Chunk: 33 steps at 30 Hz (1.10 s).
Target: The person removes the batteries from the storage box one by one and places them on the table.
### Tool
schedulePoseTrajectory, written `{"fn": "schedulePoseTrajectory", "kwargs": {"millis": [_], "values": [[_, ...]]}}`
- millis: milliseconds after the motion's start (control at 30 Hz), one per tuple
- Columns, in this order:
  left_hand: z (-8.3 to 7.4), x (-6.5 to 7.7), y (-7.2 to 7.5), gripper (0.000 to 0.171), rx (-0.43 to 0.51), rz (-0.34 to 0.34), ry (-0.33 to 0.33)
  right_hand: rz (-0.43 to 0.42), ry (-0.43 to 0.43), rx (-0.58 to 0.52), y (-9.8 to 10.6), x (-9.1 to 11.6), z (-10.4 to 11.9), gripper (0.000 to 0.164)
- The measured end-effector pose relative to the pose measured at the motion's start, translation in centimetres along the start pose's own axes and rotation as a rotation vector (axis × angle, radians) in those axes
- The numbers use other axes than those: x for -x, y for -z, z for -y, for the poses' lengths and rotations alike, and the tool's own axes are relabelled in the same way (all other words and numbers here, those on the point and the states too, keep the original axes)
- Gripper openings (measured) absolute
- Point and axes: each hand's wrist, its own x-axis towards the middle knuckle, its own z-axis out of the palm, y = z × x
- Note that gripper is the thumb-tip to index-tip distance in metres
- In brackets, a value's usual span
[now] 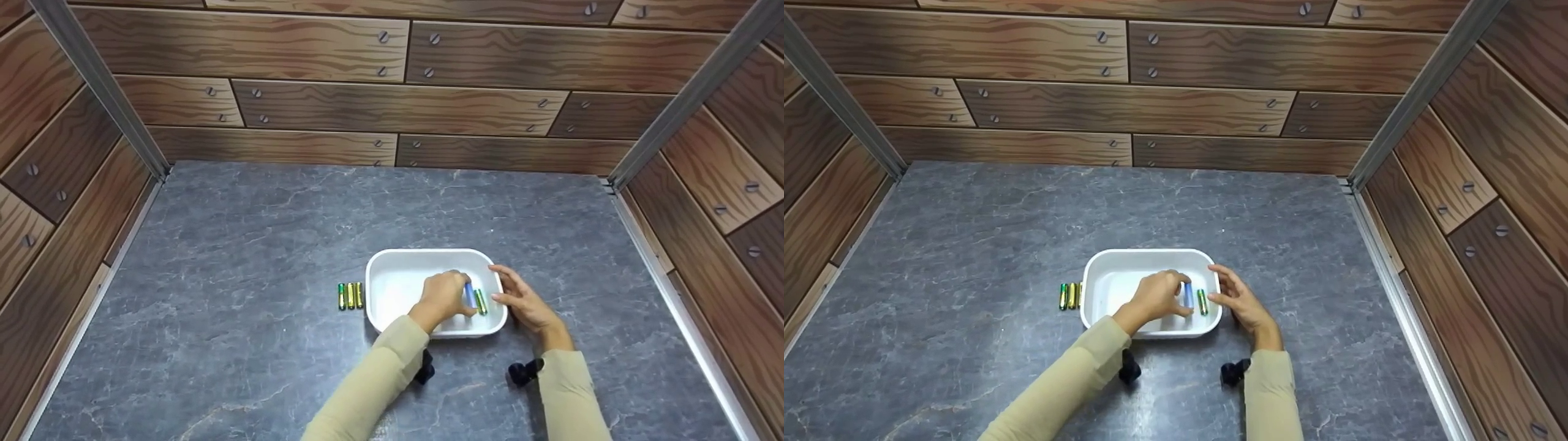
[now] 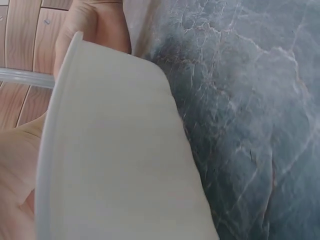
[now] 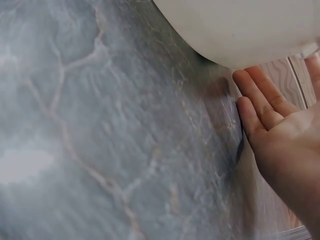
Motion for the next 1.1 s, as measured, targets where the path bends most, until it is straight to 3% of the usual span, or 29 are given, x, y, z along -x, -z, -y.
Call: {"fn": "schedulePoseTrajectory", "kwargs": {"millis": [467,900,1100], "values": [[3.0,1.5,2.3,0.056,0.115,-0.081,-0.029,0.002,0.010,0.010,0.0,-0.2,0.1,0.052],[5.8,3.2,3.8,0.055,0.156,-0.114,-0.040,-0.047,-0.025,0.046,0.1,-0.1,0.3,0.053],[7.4,4.3,4.4,0.054,0.221,-0.129,-0.054,-0.052,-0.013,0.040,0.1,-0.1,0.3,0.052]]}}
